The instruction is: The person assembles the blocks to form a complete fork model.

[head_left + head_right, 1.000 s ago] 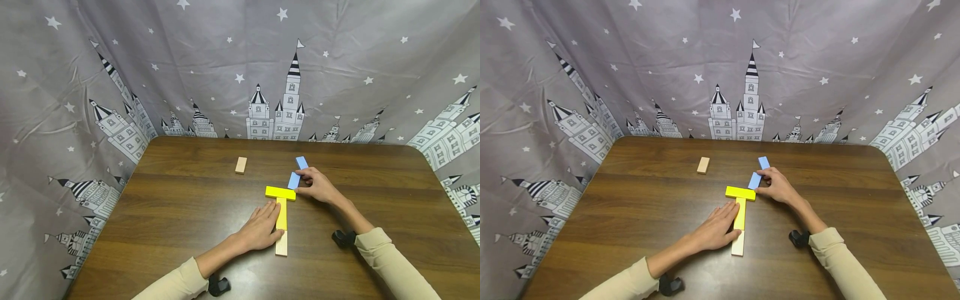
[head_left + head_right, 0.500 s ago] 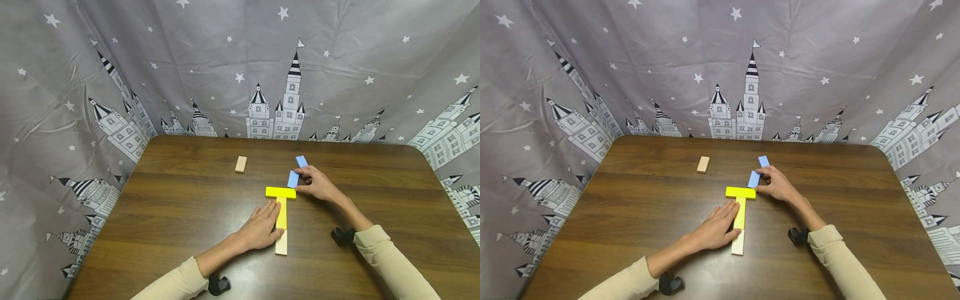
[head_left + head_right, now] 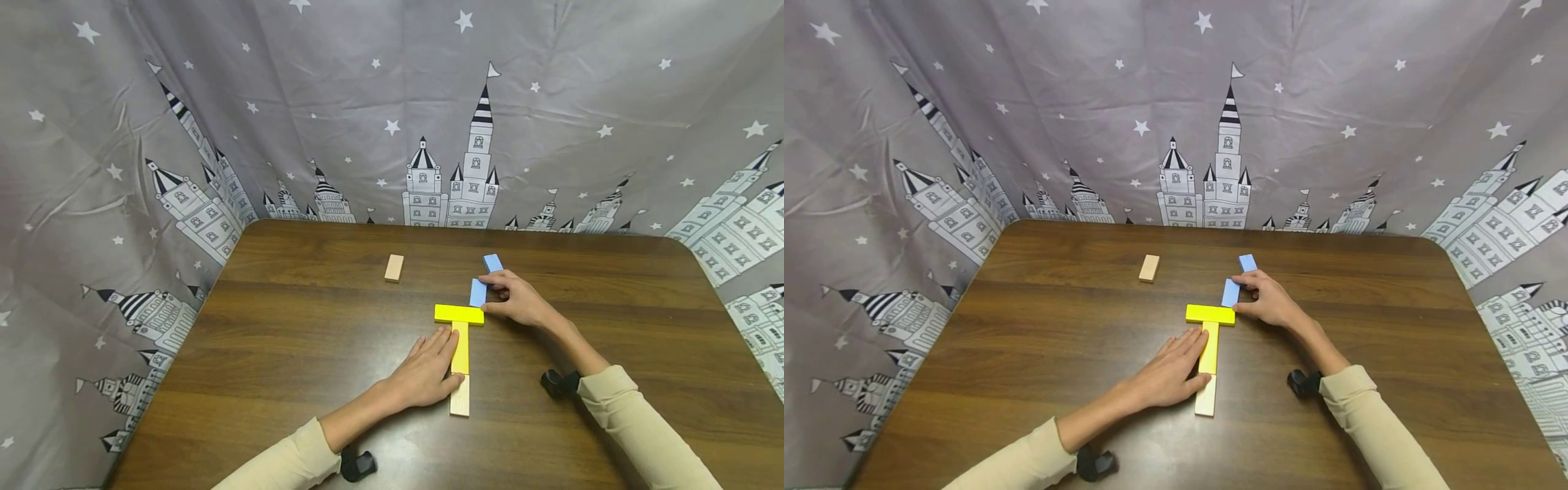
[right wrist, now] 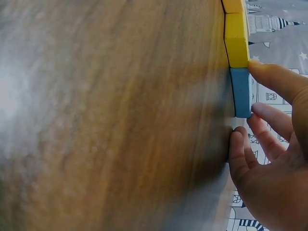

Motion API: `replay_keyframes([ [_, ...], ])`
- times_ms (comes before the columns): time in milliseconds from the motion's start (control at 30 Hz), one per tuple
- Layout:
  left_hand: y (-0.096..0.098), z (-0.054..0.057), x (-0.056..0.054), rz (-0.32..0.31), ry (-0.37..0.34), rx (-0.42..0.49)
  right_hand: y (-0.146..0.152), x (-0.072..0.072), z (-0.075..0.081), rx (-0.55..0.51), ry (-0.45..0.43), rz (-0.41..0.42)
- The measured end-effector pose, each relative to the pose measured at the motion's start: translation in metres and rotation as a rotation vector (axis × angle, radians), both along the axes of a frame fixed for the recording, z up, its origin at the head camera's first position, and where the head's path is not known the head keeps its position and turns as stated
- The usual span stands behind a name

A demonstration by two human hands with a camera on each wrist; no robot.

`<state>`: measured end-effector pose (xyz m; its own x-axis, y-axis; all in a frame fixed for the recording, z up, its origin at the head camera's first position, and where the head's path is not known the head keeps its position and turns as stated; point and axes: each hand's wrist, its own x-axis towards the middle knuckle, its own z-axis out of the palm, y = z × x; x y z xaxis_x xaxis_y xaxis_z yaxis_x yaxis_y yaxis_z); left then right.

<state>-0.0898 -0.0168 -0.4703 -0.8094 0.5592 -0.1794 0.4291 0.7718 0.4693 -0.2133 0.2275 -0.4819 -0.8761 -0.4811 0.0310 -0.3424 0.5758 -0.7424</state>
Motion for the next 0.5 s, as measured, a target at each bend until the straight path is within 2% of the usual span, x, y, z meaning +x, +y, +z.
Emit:
replay_keyframes([
  [200, -0.002, -0.001, 0.001, -0.007, 0.003, 0.005, -0.001, 0.004, 0.003, -0.028, 0.007, -0.025],
  [400, -0.006, -0.004, 0.003, -0.018, 0.016, 0.010, 0.006, -0.001, 0.005, -0.025, 0.055, -0.133],
  [500, -0.008, -0.005, 0.004, -0.022, 0.022, 0.011, 0.010, -0.007, 0.005, -0.017, 0.050, -0.181],
])
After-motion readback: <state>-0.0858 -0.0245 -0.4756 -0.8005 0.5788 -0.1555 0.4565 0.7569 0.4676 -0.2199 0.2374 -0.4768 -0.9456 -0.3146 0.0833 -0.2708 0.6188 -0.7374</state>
